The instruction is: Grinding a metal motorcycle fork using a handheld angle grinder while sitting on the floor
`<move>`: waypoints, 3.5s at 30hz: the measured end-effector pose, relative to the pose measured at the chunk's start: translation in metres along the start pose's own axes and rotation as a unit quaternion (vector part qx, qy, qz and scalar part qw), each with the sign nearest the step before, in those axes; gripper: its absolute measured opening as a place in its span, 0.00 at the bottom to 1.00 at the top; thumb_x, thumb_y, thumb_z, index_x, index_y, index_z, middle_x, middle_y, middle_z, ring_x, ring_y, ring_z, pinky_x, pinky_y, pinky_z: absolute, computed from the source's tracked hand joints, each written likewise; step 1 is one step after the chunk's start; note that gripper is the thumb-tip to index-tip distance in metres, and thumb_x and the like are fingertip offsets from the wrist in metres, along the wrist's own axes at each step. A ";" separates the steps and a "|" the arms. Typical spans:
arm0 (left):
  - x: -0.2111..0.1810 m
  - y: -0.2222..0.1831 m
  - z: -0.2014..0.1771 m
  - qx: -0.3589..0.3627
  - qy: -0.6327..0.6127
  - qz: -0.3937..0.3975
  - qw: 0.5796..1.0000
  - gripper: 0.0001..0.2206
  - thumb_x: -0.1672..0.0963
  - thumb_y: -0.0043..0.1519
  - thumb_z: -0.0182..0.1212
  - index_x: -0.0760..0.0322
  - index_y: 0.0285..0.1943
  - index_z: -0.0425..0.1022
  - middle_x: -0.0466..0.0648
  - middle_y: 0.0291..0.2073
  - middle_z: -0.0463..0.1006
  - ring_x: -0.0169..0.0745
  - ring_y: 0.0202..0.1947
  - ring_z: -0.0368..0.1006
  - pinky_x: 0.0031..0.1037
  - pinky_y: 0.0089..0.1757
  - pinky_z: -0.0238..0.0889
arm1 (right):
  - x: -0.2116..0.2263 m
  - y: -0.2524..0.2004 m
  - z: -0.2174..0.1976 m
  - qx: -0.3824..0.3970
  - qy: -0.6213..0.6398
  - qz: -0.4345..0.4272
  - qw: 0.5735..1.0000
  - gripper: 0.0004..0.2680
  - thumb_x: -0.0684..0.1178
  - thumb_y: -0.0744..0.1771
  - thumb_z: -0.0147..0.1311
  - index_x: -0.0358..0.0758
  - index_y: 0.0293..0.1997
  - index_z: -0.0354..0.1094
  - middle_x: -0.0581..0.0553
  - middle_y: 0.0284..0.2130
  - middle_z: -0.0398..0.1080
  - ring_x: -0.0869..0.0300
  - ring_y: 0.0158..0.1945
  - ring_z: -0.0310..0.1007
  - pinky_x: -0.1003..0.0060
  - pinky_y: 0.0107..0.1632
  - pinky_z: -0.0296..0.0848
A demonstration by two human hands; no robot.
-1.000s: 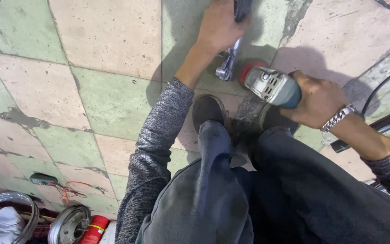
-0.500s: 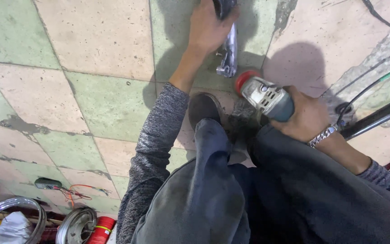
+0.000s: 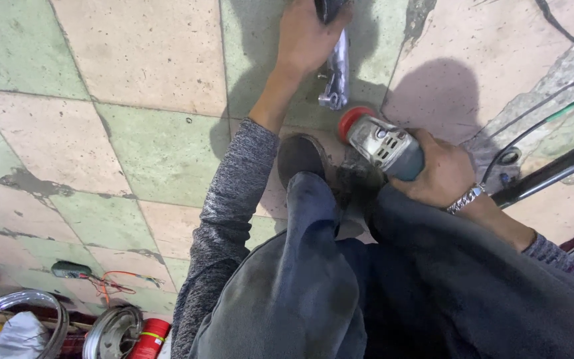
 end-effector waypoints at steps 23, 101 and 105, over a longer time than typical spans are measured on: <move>-0.003 -0.001 -0.002 0.009 -0.020 -0.010 1.000 0.16 0.47 0.59 0.63 0.63 0.41 0.76 0.49 0.28 0.81 0.44 0.22 0.77 0.33 0.28 0.70 | -0.011 -0.002 0.018 0.065 0.027 0.049 0.996 0.33 0.61 0.54 0.71 0.36 0.61 0.63 0.37 0.39 0.77 0.44 0.33 0.81 0.54 0.36 0.80; -0.128 -0.003 -0.082 0.057 0.140 0.267 0.952 0.14 0.57 0.43 0.73 0.50 0.35 0.72 0.43 0.25 0.71 0.47 0.30 0.72 0.34 0.38 0.62 | 0.003 -0.038 -0.094 -0.192 0.266 0.099 0.939 0.39 0.62 0.50 0.75 0.25 0.61 0.64 0.25 0.48 0.74 0.31 0.53 0.73 0.39 0.57 0.70; -0.116 -0.008 -0.073 0.063 0.131 0.262 0.954 0.13 0.56 0.45 0.73 0.53 0.34 0.71 0.44 0.24 0.71 0.47 0.29 0.72 0.35 0.37 0.62 | -0.001 -0.033 -0.091 -0.197 0.264 0.090 0.940 0.39 0.62 0.53 0.73 0.26 0.64 0.63 0.27 0.48 0.73 0.35 0.55 0.73 0.40 0.59 0.69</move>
Point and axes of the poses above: each hand's wrist, its own y-axis towards the middle knuckle, its own z-axis out of the palm, x = y × z, the point moved 7 cm from there along y, towards the middle knuckle
